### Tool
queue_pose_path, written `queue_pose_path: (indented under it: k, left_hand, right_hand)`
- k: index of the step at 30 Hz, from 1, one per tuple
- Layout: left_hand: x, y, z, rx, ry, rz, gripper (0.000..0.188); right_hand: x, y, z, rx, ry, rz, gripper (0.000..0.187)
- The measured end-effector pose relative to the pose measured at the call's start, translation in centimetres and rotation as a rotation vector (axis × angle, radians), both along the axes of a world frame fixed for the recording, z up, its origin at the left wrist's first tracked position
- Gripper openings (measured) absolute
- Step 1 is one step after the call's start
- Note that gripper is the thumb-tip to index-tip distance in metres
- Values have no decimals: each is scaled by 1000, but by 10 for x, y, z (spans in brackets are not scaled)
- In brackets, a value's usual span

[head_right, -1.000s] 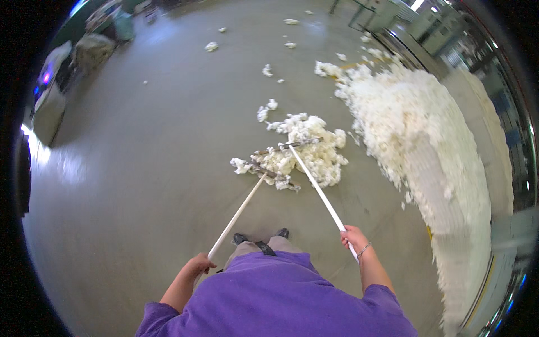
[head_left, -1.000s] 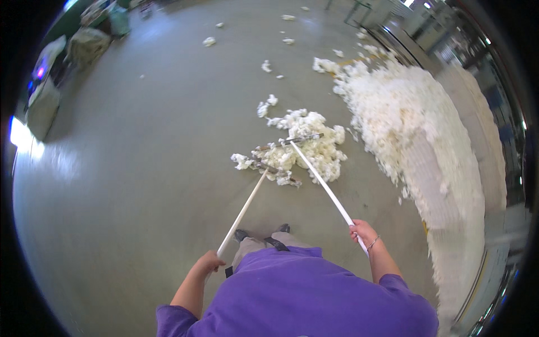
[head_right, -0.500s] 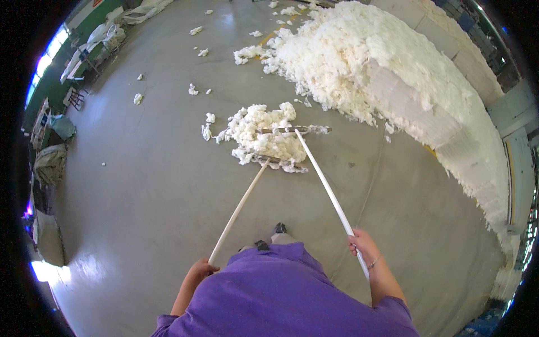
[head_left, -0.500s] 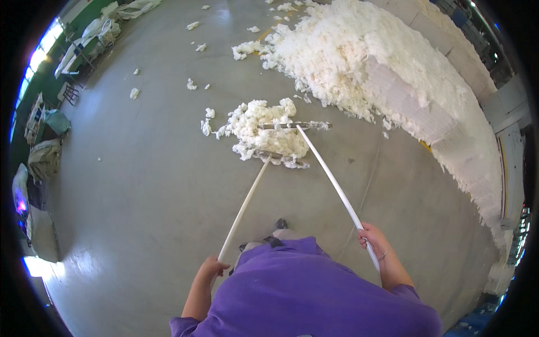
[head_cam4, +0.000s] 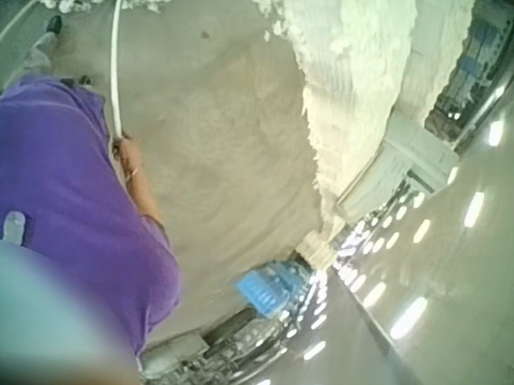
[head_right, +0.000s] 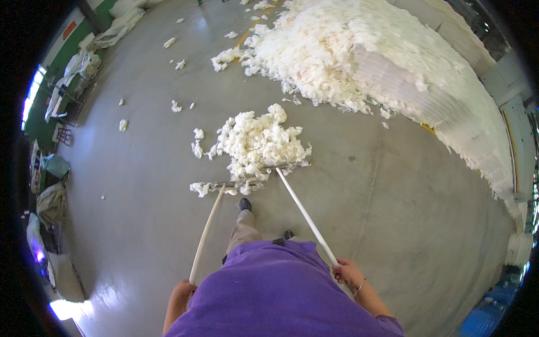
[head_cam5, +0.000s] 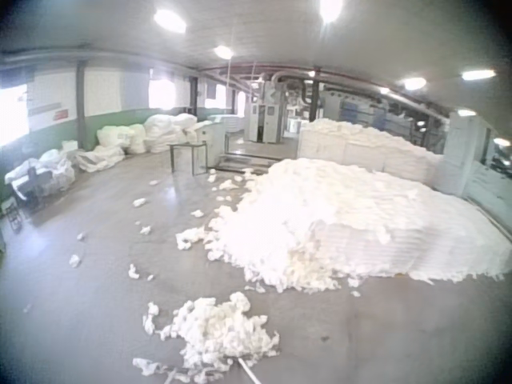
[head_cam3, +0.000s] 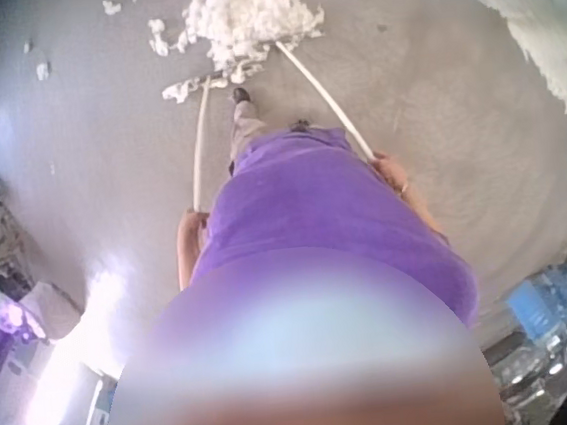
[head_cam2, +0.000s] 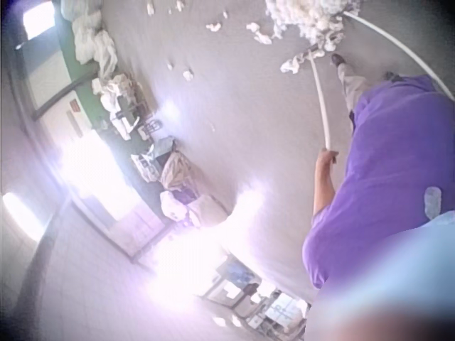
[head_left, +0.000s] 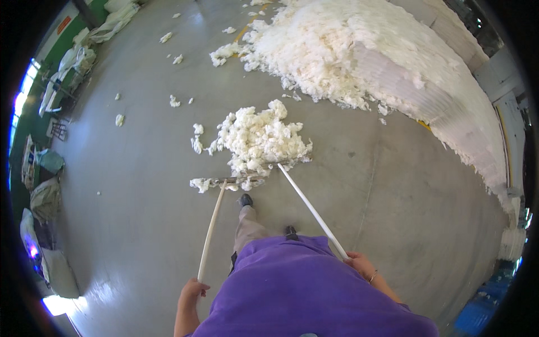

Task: The person uses two long-handled rakes to gather loose white cotton fibers from the floor into a larger pile. They repeatedly push and pull the rakes across the concrete, consolidating scattered cotton along a marked aisle.

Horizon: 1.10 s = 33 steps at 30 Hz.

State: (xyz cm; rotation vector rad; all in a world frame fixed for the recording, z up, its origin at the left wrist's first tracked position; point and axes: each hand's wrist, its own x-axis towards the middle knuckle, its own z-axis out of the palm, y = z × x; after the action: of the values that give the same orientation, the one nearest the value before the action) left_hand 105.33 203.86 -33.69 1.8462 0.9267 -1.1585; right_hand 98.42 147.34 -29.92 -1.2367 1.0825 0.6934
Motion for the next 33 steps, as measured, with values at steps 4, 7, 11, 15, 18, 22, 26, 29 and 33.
queue_pose_path:
  k: [4, 7, 11, 15, 18, 22, 26, 29, 33]
  left_hand:
    - [88, 51, -40, 1, -2, -102, 22]
    - [169, 65, -47, 16, -7, -260, 23]
    - [306, 46, -56, 13, 4, -506, 18]
    - [439, -14, -33, 25, -5, -682, 24]
    - [542, -59, -53, 21, -111, -745, 26]
    - [654, -122, -99, -71, -23, -779, 26]
    - [778, -207, -93, -125, -25, -620, 33]
    - [826, -243, -76, -6, 10, -742, 36]
    - [857, -230, -60, -74, -16, -799, 34]
  right_hand:
    - [60, 35, -4, -52, -26, -59, 36]
    - [116, 48, 6, -76, -49, -81, 30]
    - [195, 55, -20, -47, -86, -155, 20]
    - [283, 30, 3, -56, -131, -166, 10]
    - [358, 9, -1, -27, -166, -226, 6]
    - [438, -32, -21, -69, -235, -272, 3]
    - [548, -73, -39, -98, -317, -361, 2]
    - [591, -96, -33, -133, -362, -302, 3]
    - [619, -111, 14, -191, -296, -300, 4]
